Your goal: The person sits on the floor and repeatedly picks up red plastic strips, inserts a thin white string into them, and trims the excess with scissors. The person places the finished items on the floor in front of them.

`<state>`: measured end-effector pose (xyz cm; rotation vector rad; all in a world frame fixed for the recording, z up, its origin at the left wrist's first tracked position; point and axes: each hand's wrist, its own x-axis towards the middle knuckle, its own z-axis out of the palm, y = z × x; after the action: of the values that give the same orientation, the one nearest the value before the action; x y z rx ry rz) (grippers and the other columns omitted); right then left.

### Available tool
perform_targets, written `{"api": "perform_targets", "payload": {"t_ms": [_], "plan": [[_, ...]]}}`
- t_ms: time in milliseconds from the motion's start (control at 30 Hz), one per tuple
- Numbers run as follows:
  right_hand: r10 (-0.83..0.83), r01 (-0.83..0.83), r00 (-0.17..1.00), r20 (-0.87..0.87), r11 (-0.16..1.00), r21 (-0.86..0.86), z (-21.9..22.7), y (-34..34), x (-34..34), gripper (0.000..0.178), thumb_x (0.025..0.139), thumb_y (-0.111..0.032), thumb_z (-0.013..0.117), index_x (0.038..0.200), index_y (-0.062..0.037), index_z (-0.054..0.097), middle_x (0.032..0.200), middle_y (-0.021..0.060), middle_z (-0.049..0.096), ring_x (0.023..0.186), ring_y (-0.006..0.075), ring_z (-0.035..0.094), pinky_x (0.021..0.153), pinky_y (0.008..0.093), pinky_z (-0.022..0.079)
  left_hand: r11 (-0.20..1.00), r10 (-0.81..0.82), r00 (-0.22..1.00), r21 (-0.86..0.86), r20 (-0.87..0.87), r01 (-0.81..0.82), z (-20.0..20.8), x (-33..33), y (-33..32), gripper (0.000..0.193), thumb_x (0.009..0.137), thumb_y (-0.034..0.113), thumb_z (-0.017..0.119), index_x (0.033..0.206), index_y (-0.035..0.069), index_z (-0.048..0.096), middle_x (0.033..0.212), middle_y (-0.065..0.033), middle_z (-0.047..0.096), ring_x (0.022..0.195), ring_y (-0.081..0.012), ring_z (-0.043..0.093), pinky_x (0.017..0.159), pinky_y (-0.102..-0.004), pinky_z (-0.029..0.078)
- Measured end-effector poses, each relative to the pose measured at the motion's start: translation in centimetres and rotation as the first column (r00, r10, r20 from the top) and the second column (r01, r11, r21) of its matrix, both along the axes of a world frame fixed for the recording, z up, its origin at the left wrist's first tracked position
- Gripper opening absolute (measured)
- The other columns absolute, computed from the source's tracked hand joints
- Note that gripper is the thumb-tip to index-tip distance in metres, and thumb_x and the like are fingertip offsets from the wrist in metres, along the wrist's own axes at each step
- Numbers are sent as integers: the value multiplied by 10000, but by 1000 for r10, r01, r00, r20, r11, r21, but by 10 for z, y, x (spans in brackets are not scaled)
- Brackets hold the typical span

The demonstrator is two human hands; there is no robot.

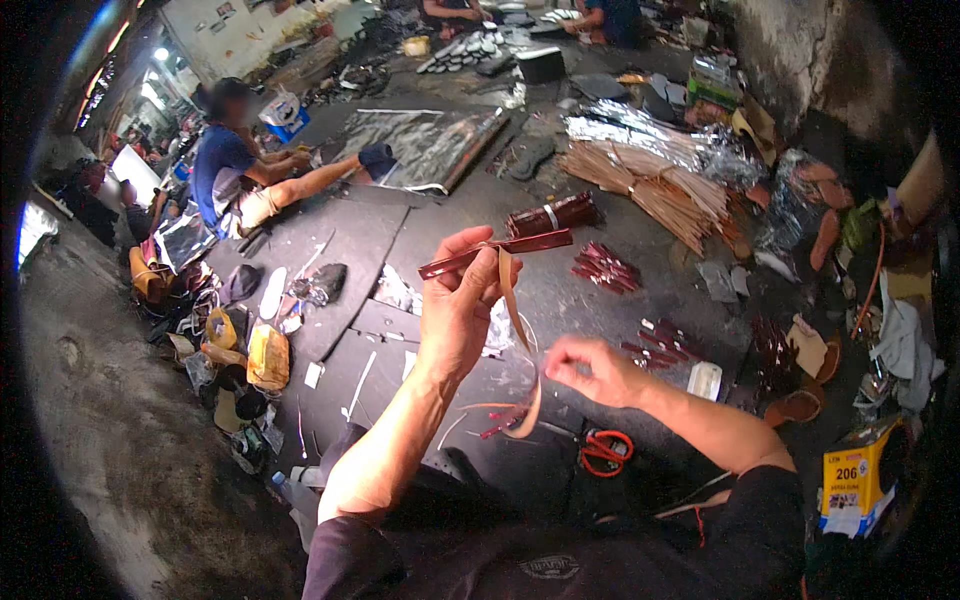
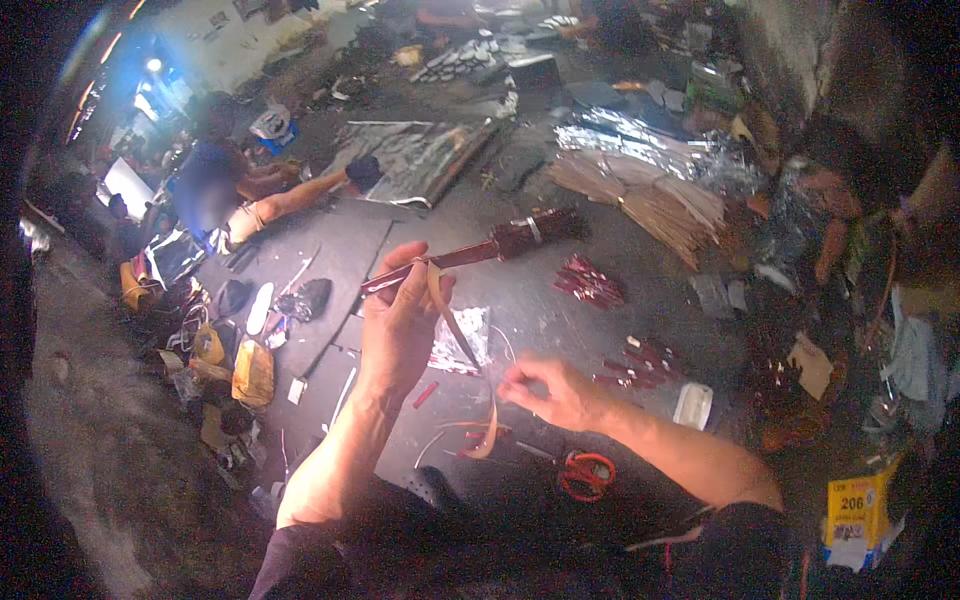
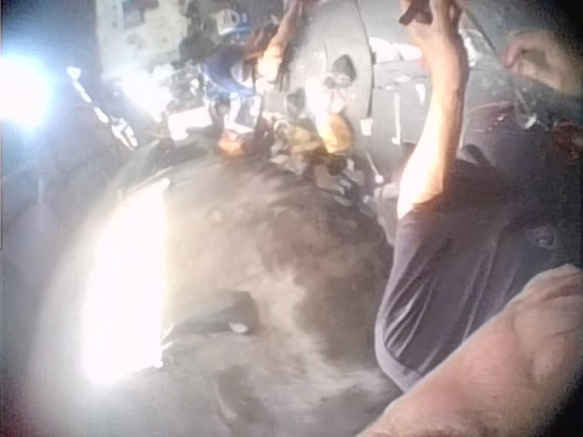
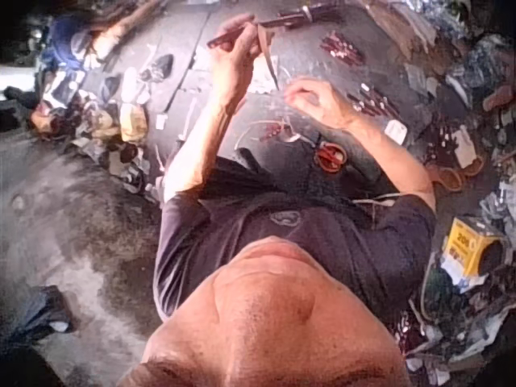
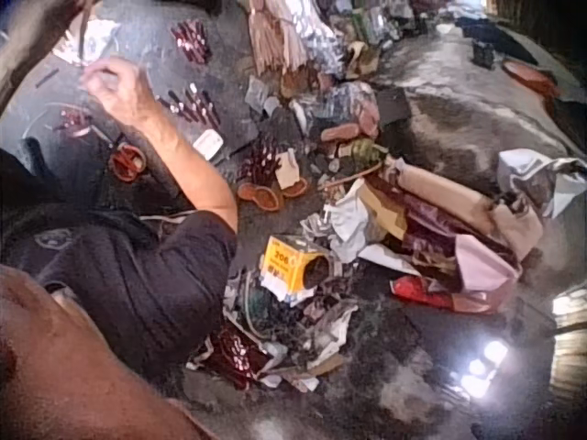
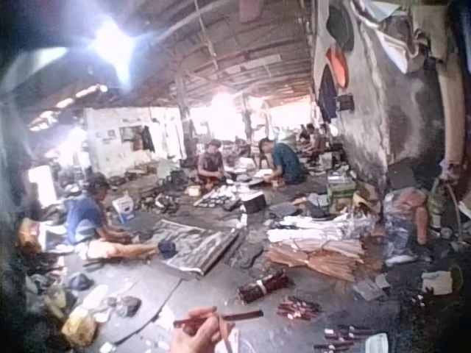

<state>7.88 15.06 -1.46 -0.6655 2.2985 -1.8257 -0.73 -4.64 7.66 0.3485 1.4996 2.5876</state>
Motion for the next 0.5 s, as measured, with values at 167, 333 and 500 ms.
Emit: {"api": "perform_targets", "payload": {"t_ms": [167,333,500], "plan": [[257,-519,855,451,404,753,-150,22,47,285,847,-328,653,906,-53,701,917,189,705,838,372,683,748,497,534,914,-195,969,387,154,123,14,-5,-10,311,979,179,621,1258,85,521,1070,-63,647,968,-156,667,823,-262,552],[136,-341,940,313,392,855,-230,29,113,203,879,-173,581,1005,-13,572,922,211,707,814,416,704,690,499,574,833,-278,951,527,139,166,6,-23,-4,334,963,183,648,1261,87,533,1076,-51,666,978,-137,664,849,-243,543],[6,-225,970,242,389,893,-230,22,135,270,858,-146,609,1070,-20,498,937,206,704,847,434,700,720,505,572,839,-257,933,537,253,85,-1,-26,-2,328,932,178,686,1237,102,591,1098,-23,673,962,-120,650,848,-243,535]]}}
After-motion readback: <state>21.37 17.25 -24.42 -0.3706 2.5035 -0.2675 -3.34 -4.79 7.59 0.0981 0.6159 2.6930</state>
